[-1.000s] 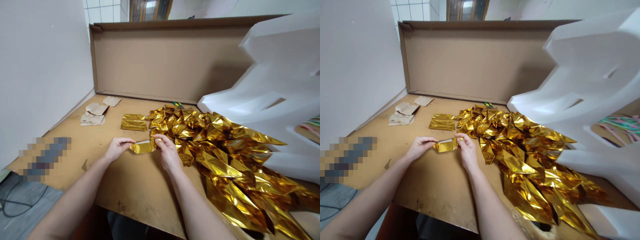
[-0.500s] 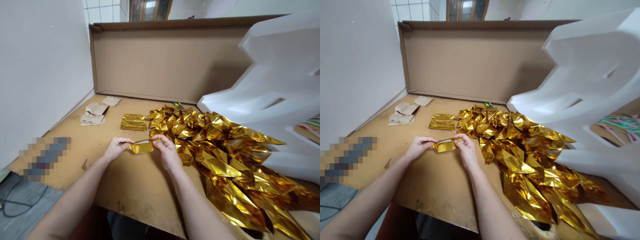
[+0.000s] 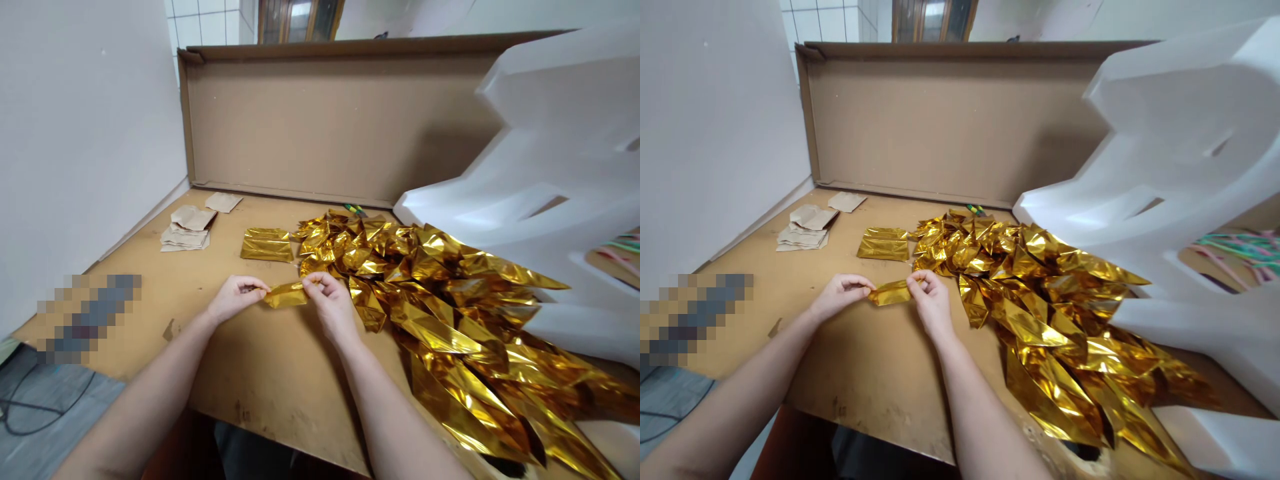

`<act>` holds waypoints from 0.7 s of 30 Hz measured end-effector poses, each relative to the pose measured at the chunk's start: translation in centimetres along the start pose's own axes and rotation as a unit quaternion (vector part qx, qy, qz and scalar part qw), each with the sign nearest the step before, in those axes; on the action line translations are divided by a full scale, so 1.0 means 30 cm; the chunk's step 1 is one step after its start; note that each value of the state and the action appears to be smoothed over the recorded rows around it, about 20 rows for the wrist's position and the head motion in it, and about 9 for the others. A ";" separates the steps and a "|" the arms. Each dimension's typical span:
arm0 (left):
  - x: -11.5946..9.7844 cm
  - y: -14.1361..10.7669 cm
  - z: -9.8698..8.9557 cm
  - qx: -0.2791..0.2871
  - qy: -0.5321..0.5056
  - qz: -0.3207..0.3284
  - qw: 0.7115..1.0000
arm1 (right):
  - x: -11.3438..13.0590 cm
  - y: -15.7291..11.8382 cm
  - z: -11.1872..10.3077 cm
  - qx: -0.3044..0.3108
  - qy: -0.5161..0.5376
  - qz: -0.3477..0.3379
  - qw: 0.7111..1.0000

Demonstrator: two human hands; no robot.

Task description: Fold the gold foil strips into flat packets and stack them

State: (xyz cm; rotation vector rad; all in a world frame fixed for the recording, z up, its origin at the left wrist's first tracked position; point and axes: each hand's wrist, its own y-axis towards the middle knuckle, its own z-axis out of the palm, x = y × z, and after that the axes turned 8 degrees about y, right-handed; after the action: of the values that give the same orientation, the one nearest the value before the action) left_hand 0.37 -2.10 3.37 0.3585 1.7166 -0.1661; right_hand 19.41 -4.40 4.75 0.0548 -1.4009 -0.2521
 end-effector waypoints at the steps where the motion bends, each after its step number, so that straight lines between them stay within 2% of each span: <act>1: 0.001 0.001 0.002 0.001 -0.001 -0.003 1.000 | -0.006 0.000 0.000 0.003 -0.009 0.002 1.000; 6: 0.022 0.013 0.011 -0.010 -0.022 -0.016 1.000 | -0.024 -0.013 0.009 0.053 -0.070 -0.039 0.995; 12: 0.031 0.006 0.031 0.073 0.004 -0.036 0.997 | -0.035 -0.041 0.033 0.115 -0.168 -0.097 0.974; 16: 0.021 -0.001 0.040 0.075 -0.004 -0.036 0.997 | -0.039 -0.048 0.045 0.113 -0.169 -0.085 0.975; 21: 0.001 -0.010 0.046 0.066 -0.004 -0.030 0.997 | -0.041 -0.043 0.060 0.111 -0.093 -0.019 0.989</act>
State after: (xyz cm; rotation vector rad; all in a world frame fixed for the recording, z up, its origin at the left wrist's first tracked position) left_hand 1.54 -2.80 3.07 0.4018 1.7142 -0.3251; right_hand 17.29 -5.20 3.65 0.2478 -1.6105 -0.1343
